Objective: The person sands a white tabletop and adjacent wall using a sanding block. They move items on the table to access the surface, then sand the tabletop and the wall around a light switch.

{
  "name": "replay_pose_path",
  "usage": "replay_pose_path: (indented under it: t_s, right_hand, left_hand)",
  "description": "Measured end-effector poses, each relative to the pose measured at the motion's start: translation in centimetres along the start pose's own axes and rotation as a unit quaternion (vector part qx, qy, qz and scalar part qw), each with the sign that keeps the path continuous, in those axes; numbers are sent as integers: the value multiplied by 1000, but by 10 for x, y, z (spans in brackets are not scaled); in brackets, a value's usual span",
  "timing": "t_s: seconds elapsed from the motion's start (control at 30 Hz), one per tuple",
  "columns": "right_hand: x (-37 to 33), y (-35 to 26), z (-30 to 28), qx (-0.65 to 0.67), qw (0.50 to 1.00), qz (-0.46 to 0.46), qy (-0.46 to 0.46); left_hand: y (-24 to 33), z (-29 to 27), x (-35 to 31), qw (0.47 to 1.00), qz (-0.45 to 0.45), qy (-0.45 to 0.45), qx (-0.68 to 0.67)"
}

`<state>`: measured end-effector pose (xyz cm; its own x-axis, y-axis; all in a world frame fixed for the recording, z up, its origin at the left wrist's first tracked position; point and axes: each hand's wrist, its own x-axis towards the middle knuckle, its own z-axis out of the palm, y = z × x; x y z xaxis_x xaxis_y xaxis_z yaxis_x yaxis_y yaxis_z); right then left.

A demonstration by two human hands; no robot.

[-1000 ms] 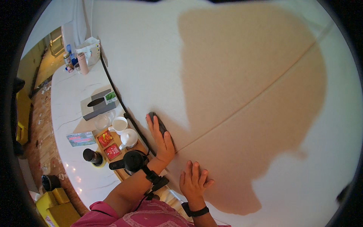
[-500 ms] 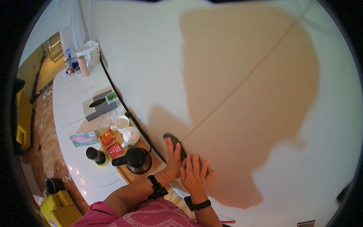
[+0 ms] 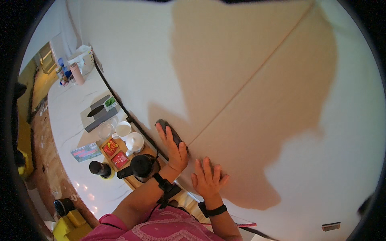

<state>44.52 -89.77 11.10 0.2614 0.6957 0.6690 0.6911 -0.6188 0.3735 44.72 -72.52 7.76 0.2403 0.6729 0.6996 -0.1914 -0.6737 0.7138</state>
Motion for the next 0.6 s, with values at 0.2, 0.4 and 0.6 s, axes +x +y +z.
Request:
replay_pose_path:
  t_s: [0.2,0.4,0.6]
  right_hand:
    - [0,-3,4,-7,1000,18,11]
    - [-6,0,-2,31,999,9,-18]
    - [-40,3,-11,123,989,79,36]
  left_hand:
    - [-27,-4,-64,991,-91,-91,-32]
    - [-3,-6,-105,983,-9,-168,-69]
    - [16,9,-121,956,202,-211,3]
